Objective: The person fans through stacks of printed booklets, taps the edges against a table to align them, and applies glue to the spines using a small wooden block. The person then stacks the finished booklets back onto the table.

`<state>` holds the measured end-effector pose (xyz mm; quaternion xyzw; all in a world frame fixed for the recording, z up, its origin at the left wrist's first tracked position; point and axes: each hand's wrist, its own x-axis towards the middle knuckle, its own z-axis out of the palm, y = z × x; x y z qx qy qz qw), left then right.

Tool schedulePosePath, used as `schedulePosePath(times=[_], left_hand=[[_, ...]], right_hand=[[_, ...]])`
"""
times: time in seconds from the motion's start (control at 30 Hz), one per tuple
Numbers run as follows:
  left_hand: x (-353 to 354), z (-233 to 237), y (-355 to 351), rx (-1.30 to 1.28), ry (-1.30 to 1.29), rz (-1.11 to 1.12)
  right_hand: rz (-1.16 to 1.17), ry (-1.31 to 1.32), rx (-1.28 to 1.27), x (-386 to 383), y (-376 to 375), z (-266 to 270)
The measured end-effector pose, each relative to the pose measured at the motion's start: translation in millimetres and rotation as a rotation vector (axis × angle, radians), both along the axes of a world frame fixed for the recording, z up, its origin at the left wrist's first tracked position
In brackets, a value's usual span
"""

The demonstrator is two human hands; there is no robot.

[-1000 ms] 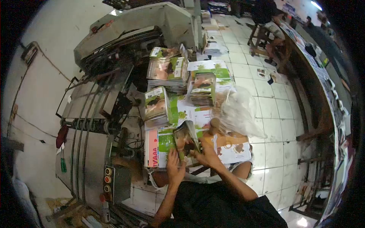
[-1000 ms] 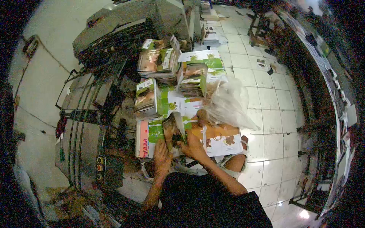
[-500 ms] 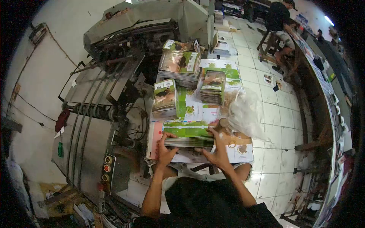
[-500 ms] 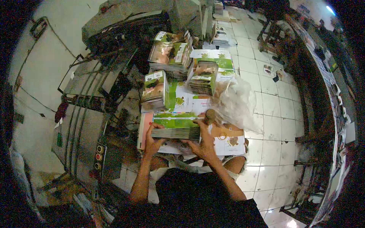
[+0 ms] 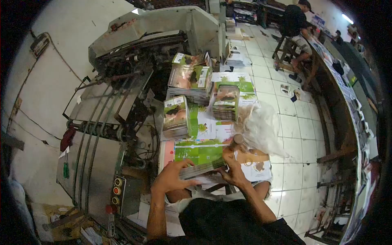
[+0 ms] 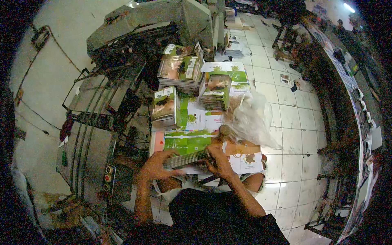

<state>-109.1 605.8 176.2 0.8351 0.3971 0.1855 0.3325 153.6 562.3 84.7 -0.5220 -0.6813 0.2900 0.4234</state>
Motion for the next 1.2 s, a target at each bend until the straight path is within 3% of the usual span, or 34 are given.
schedulePosePath(times=[0.03,0.17,0.23,0.3,0.37,0.43,0.5,0.57,0.6,0.67,0.73,0.8,0.9,0.97,1.03,1.1,1.17,1.2], left_hand=[[4.8,1.1,-1.7,0.189,0.108,-0.031],[1.2,-12.4,-5.1,0.147,0.038,0.025],[2.9,-11.9,-7.9,-0.107,-0.227,0.127],[13.1,-7.3,-8.4,-0.208,-0.387,0.254],[23.4,-10.2,-7.1,-0.307,-0.551,0.377],[30.8,-25.1,2.2,-0.38,-0.85,0.467],[25.7,-26.3,11.9,-0.385,-0.836,0.456],[16.9,-9.8,24.2,-0.42,-0.628,0.374],[11.8,-5.6,32.2,-0.413,-0.636,0.372],[-0.4,4.4,50.6,-0.418,-0.295,0.37],[-11.4,2.5,88.4,-0.115,-0.658,0.369],[-35.9,26.0,143.6,0.208,-0.541,0.614],[-47.0,45.3,211.1,0.228,-0.551,0.608],[-49.7,32.9,244.6,0.199,-0.318,0.341],[-49.4,-9.0,277.4,0.147,-0.294,0.133],[-42.6,-24.4,284.4,0.043,-0.268,0.111],[-36.1,-24.0,276.8,0.185,0.121,-0.111],[-32.2,-28.9,281.1,0.214,0.164,-0.165]], right_hand=[[0.097,-0.086,0.076,3.0,3.7,14.1],[0.093,-0.232,0.194,-8.3,10.8,65.3],[-0.216,0.441,0.04,-22.0,6.6,62.4],[-0.053,0.809,-0.201,-27.2,-0.9,52.6],[0.145,0.876,-0.522,-28.6,-7.9,11.3],[0.166,0.906,-0.47,-46.7,-8.5,-2.4],[-0.028,0.856,-0.525,-50.9,11.0,-4.7],[0.135,1.13,-0.523,-41.0,37.6,45.8],[0.045,0.915,-0.545,-45.9,54.1,62.1],[0.034,0.833,-0.461,-57.5,76.5,75.0],[0.027,0.745,-0.378,-66.9,106.7,84.8],[0.054,0.809,-0.341,-75.5,143.5,77.2],[0.085,0.767,-0.357,-92.6,182.5,71.4],[0.092,0.666,-0.348,-91.7,204.1,30.3],[-0.062,0.435,-0.39,-90.1,205.8,-5.3],[-0.061,0.492,-0.35,-84.9,199.4,1.3],[-0.078,0.371,-0.333,-81.0,193.4,7.1],[-0.06,0.425,-0.394,-80.7,193.1,6.9]])
